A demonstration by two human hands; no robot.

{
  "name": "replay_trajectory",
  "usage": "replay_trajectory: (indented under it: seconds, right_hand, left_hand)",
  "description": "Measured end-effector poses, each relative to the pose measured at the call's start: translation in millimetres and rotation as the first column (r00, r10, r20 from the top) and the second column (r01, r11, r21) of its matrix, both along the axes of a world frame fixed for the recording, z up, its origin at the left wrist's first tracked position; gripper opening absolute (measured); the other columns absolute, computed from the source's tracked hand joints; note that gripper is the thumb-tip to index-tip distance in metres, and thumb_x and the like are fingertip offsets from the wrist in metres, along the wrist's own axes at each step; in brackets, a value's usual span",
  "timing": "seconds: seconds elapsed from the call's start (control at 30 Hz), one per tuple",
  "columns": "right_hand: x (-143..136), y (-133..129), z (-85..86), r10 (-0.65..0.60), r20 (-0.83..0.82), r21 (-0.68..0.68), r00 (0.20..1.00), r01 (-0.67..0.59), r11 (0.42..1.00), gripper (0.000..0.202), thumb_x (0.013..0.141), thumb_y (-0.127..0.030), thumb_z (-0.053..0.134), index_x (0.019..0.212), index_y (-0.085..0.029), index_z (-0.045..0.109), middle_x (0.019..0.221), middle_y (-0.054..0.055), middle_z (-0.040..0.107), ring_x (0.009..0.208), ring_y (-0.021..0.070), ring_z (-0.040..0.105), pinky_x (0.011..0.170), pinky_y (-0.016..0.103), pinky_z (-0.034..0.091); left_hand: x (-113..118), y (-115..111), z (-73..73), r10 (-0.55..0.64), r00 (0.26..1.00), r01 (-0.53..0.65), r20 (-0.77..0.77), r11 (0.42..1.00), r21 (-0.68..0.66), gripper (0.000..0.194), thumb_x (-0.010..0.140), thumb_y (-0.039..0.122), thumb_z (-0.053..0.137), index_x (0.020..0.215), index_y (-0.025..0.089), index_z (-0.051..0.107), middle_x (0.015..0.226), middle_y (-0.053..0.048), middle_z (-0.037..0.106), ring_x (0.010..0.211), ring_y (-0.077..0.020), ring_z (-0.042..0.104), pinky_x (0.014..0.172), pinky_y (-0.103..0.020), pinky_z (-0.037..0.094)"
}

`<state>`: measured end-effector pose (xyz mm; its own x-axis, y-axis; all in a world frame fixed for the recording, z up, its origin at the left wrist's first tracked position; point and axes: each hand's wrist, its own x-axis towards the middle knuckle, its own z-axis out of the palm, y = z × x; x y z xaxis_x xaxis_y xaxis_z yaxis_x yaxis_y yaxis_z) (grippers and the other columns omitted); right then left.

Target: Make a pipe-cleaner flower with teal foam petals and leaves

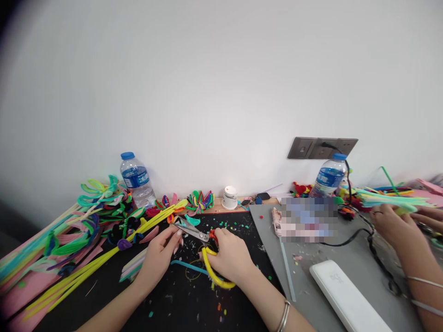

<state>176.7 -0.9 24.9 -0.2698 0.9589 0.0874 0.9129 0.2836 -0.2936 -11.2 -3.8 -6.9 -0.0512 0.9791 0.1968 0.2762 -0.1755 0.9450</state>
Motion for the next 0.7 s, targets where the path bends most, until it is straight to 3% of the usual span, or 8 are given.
replay_trajectory:
  seconds: [0.27,0.5,0.7]
  right_hand:
    - [0.8,0.1,0.0,0.033,-0.014,0.034,0.999,-0.032,0.999,0.030,0.067,-0.047,0.063,0.072,-0.020,0.052,0.073,-0.001,0.057,0.066,0.0148,0.053,0.053,0.023,0.028]
    - [1.1,0.6,-3.4,0.048,-0.014,0.054,0.999,-0.048,0.997,0.006,0.068,-0.024,0.055,0.069,-0.019,0.051,0.072,0.000,0.058,0.063,0.0128,0.051,0.052,0.022,0.025]
    - [1.4,0.5,-0.3,0.057,0.006,0.027,0.998,-0.057,0.998,0.004,0.066,-0.019,0.053,0.069,-0.019,0.053,0.070,0.001,0.059,0.064,0.0137,0.052,0.052,0.023,0.023]
  left_hand:
    - [-0.2,2.1,-4.6,-0.003,1.000,0.003,-0.013,1.000,-0.003,0.031,0.084,0.041,0.042,0.066,0.017,0.051,0.057,0.003,0.041,0.050,-0.0118,0.036,0.047,-0.022,0.027]
    - [-0.2,1.4,-3.5,-0.016,1.000,0.016,-0.017,1.000,0.003,0.031,0.084,0.041,0.041,0.066,0.017,0.051,0.058,0.003,0.042,0.052,-0.0122,0.037,0.049,-0.022,0.028]
    - [1.2,-0.4,-0.6,-0.016,1.000,0.016,-0.008,1.000,-0.009,0.031,0.084,0.041,0.041,0.064,0.018,0.050,0.057,0.003,0.043,0.053,-0.0133,0.038,0.050,-0.022,0.029]
